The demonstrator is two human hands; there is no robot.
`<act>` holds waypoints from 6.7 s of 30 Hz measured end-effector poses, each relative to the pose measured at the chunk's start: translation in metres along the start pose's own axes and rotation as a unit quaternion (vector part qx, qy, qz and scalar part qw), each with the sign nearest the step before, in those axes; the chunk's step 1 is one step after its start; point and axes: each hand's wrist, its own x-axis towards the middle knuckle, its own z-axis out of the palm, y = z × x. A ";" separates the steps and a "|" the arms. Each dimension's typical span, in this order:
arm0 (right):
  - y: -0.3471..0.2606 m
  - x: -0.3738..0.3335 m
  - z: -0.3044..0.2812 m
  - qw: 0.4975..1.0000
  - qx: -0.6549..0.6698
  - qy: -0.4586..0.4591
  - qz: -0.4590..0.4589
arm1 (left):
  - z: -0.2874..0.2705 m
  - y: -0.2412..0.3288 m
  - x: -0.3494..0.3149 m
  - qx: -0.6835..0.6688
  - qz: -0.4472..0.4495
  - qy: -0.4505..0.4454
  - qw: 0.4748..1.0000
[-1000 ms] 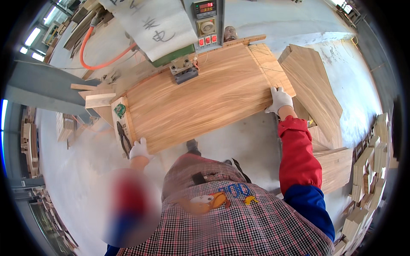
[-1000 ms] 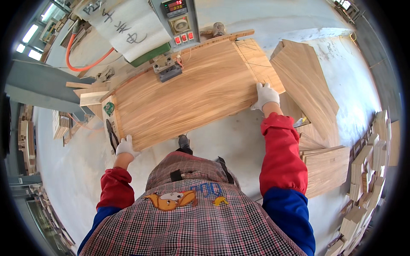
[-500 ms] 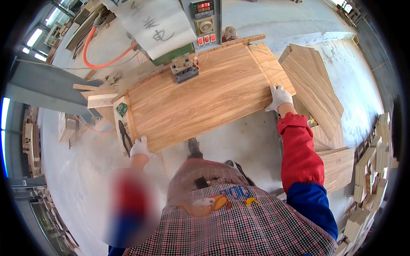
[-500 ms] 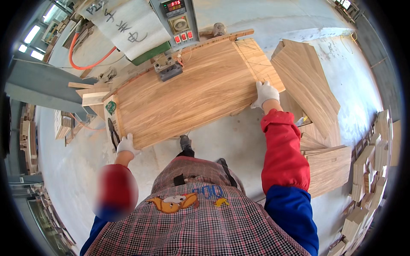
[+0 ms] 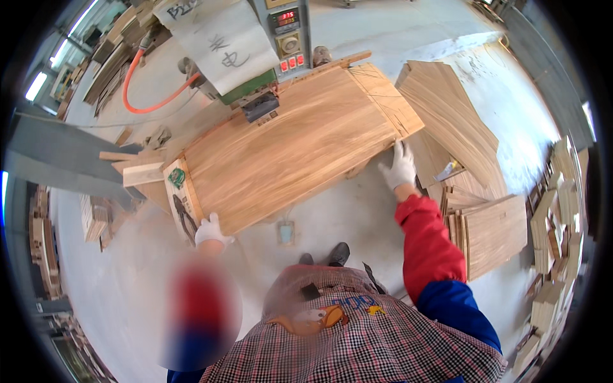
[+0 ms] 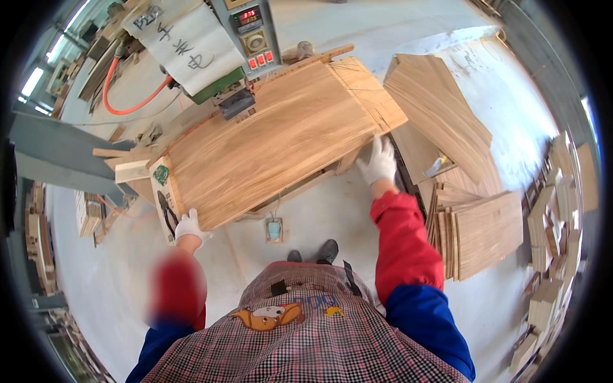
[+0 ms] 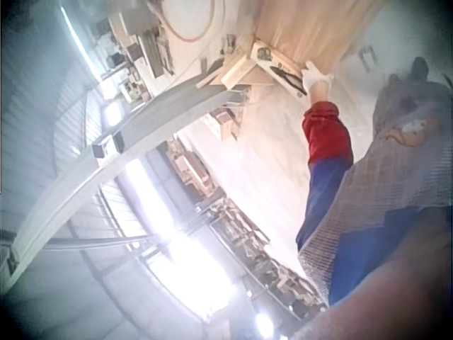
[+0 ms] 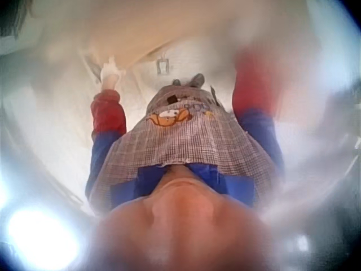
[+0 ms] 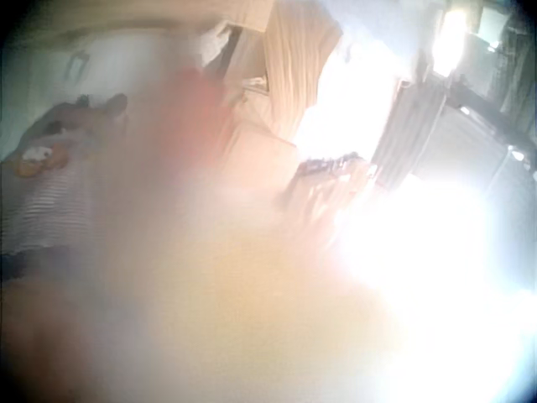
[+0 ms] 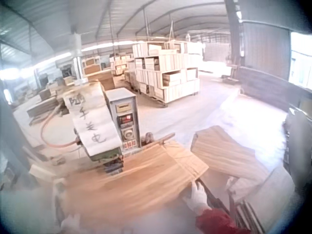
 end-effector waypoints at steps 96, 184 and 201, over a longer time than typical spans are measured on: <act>0.570 0.050 -0.049 0.743 0.342 0.056 0.573 | -0.100 0.762 0.229 -0.077 0.090 -0.002 0.993; 0.038 0.128 -0.022 0.952 -0.144 -0.238 -0.128 | 0.041 -0.015 -0.005 -0.206 0.058 0.178 0.961; 0.019 0.119 -0.018 0.957 -0.089 -0.259 -0.095 | 0.056 -0.029 -0.004 -0.253 0.055 0.188 0.948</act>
